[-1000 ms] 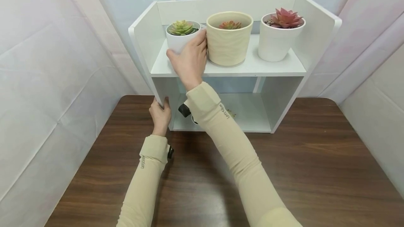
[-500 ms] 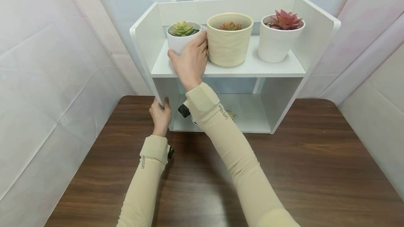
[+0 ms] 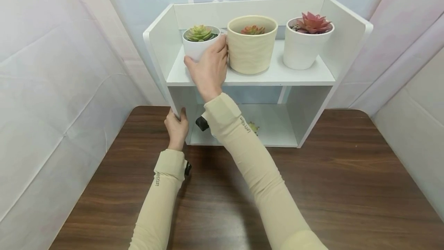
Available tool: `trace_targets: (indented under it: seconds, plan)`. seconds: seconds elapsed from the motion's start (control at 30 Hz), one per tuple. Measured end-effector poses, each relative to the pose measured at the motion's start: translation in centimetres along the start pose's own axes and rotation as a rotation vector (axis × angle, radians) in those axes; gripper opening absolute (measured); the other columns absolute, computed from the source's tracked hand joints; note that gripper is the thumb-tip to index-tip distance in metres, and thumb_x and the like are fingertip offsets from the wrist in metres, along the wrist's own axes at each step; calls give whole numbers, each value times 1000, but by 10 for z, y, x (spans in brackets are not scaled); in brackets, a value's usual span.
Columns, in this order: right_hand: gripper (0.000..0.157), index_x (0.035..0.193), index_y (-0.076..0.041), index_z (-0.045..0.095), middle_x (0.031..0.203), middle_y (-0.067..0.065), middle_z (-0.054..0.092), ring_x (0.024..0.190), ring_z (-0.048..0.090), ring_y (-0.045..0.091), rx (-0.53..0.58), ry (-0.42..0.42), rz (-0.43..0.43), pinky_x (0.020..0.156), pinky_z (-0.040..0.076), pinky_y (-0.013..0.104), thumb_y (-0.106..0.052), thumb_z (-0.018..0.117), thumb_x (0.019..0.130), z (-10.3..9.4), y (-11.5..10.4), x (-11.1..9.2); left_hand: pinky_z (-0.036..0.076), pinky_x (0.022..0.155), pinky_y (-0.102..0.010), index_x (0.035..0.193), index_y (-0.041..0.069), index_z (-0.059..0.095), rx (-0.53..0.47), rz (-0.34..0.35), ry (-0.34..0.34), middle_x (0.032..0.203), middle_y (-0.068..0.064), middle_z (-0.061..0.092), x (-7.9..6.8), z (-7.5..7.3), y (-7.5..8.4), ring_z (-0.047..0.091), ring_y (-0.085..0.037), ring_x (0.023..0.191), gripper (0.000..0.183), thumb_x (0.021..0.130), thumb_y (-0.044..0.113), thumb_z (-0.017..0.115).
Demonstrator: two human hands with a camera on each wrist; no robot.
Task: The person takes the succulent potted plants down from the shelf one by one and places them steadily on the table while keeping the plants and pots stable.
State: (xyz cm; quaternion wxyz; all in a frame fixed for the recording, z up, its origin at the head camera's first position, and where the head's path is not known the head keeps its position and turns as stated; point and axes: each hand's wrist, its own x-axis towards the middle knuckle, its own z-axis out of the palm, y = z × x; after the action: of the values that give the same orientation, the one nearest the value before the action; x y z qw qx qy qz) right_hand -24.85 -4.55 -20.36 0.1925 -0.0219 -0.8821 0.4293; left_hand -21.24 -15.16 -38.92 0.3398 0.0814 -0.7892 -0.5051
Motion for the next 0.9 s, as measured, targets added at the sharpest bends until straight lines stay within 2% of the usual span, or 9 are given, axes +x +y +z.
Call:
trace_targets:
  seconds: [0.17, 0.6, 0.9]
  plan:
    - [110, 151, -5, 10, 151, 11, 30, 140, 31, 21, 22, 8, -21, 113, 28, 30, -43, 77, 74, 0, 3, -3, 54, 81, -51, 122, 0, 61, -4, -21, -10, 111, -23, 68, -3, 0, -1, 67, -39, 97, 28, 97, 10, 53]
    - [107, 150, -4, 15, 148, 11, 34, 135, 36, 21, 101, 16, -120, 109, 34, 32, -41, 78, 72, -9, 4, -14, 54, 81, -50, 121, -1, 61, 0, -9, -9, 111, -24, 67, 1, -1, 1, 67, -39, 97, 28, 97, 10, 53]
    - [107, 150, -6, 18, 149, 8, 34, 133, 38, 19, 149, 1, -140, 108, 34, 31, -39, 80, 70, -19, 5, -22, 54, 80, -50, 118, -1, 62, 1, 1, -2, 108, -23, 69, 1, 1, 1, 68, -38, 97, 25, 97, 9, 53]
